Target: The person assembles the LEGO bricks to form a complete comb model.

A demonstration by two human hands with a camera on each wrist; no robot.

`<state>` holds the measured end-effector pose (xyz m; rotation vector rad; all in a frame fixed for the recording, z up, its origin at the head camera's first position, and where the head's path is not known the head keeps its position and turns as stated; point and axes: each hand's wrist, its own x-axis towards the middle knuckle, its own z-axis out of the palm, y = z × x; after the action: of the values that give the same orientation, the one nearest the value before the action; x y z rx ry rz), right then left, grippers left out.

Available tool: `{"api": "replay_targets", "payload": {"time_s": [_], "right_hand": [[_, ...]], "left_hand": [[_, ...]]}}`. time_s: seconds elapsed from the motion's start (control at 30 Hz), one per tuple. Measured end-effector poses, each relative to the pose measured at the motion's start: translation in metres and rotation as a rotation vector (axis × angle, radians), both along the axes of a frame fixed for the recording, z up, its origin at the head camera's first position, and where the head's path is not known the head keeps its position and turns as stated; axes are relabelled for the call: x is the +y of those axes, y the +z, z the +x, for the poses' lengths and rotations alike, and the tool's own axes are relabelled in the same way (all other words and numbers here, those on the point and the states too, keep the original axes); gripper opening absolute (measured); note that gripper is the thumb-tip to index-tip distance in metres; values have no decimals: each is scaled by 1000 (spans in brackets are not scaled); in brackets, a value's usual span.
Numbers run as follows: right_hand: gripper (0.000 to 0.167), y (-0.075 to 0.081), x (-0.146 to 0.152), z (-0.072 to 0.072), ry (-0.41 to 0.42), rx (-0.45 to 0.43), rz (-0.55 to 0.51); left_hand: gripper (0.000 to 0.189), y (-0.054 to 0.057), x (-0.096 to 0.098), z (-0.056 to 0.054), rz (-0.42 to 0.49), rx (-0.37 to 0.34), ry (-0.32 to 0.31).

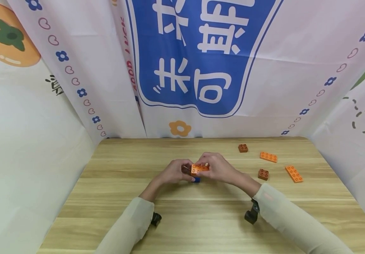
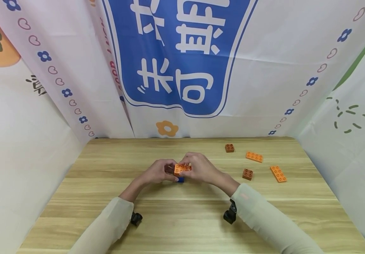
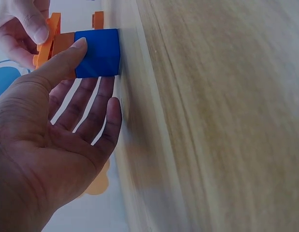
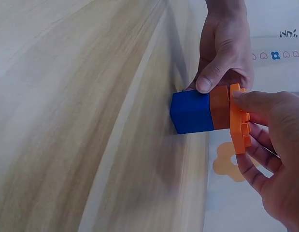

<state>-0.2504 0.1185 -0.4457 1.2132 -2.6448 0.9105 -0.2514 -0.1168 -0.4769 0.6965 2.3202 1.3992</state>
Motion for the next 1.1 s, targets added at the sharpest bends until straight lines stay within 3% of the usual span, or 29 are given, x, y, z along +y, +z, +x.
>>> {"api": "replay_targets", "payload": {"time_s": [0.3,0.73,1.1], "right_hand": [[25,5,-1,-2,16,-63,44],[23,12,-8,-6,13,-66,93],[25,10,-7,-1,-17,-69,97]], "left_hand": [[33,-1,1,-2,-14,18,-2],[31,0,0,-5,-12,20,4],[32,0,2,-3,-31,20,-3]]}}
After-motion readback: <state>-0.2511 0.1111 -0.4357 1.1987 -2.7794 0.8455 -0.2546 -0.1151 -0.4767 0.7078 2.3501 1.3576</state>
